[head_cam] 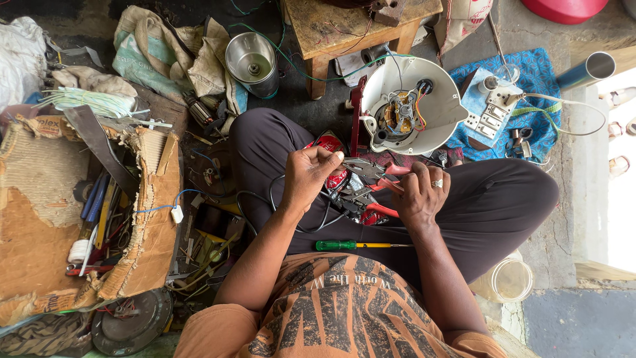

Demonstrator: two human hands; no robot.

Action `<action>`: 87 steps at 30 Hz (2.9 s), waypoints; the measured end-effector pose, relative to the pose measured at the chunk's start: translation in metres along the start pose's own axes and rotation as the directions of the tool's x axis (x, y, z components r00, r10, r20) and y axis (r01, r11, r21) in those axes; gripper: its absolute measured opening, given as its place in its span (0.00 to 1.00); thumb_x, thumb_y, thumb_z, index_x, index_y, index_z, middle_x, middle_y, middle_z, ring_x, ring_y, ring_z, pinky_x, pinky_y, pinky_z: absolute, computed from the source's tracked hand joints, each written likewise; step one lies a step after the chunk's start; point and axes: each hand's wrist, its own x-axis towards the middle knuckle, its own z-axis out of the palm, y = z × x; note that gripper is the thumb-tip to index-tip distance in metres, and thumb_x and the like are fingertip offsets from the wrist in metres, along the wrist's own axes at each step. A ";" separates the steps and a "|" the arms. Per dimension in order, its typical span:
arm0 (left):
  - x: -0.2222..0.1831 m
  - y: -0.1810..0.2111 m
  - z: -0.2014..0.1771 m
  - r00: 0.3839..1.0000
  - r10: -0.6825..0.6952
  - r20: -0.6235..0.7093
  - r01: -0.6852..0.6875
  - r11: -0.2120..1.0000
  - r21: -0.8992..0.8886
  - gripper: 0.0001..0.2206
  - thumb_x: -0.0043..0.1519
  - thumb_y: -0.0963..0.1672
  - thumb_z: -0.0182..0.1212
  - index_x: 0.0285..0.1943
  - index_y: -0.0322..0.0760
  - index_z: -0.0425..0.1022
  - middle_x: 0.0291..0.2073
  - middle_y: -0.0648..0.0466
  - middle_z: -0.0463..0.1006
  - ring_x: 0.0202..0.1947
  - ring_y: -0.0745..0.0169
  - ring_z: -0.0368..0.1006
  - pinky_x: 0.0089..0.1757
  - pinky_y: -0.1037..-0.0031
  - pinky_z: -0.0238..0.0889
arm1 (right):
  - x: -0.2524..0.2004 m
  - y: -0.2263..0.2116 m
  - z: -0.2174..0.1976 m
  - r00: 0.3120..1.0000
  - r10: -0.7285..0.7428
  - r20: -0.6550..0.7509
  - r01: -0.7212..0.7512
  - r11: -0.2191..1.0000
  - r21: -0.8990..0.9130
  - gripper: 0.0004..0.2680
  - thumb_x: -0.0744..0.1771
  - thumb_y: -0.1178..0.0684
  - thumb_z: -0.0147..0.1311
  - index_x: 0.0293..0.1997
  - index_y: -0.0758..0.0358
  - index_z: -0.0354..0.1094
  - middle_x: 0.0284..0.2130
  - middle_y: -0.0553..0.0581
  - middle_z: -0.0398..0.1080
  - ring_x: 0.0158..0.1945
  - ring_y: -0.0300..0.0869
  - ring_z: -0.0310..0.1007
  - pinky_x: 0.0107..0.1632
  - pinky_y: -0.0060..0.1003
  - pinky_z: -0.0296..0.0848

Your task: The person sits on the floor and repairs an electrical device, likely a fan motor, by stripping wires and connecting them to internal components. They use pliers and a screwdriver to manipulate the wires and secure connections within the motor housing.

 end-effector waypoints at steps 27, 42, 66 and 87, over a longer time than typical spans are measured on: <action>-0.013 0.056 -0.010 0.768 0.487 0.416 -0.640 0.595 0.486 0.04 0.68 0.41 0.62 0.45 0.34 0.76 0.41 0.52 0.83 0.43 0.57 0.83 0.43 0.71 0.78 | 0.004 -0.001 -0.004 0.994 0.040 0.105 -0.078 0.919 0.386 0.17 0.63 0.46 0.69 0.31 0.64 0.59 0.33 0.59 0.65 0.33 0.52 0.67 0.36 0.45 0.67; -0.022 0.028 0.001 0.866 0.451 0.217 -0.498 0.819 0.287 0.06 0.68 0.42 0.63 0.47 0.33 0.79 0.42 0.51 0.83 0.44 0.64 0.82 0.44 0.74 0.80 | 0.009 -0.003 -0.009 0.998 0.059 -0.033 -0.052 0.985 0.164 0.18 0.62 0.44 0.71 0.34 0.64 0.62 0.37 0.59 0.68 0.38 0.53 0.68 0.42 0.48 0.64; -0.031 0.011 0.030 0.805 0.594 -0.011 -0.550 0.752 0.362 0.05 0.67 0.40 0.64 0.48 0.32 0.80 0.41 0.49 0.84 0.45 0.60 0.83 0.45 0.73 0.78 | 0.009 -0.009 -0.012 0.995 0.096 0.031 -0.101 0.947 0.304 0.18 0.59 0.49 0.72 0.35 0.65 0.59 0.36 0.62 0.65 0.35 0.54 0.65 0.39 0.49 0.63; -0.026 0.006 0.031 0.879 0.465 -0.104 -0.453 0.883 0.123 0.07 0.71 0.42 0.59 0.48 0.29 0.78 0.41 0.47 0.83 0.44 0.63 0.82 0.47 0.74 0.78 | 0.008 -0.010 -0.003 0.984 0.138 0.116 -0.172 0.912 0.373 0.15 0.59 0.58 0.66 0.39 0.65 0.58 0.45 0.65 0.64 0.46 0.57 0.64 0.48 0.51 0.61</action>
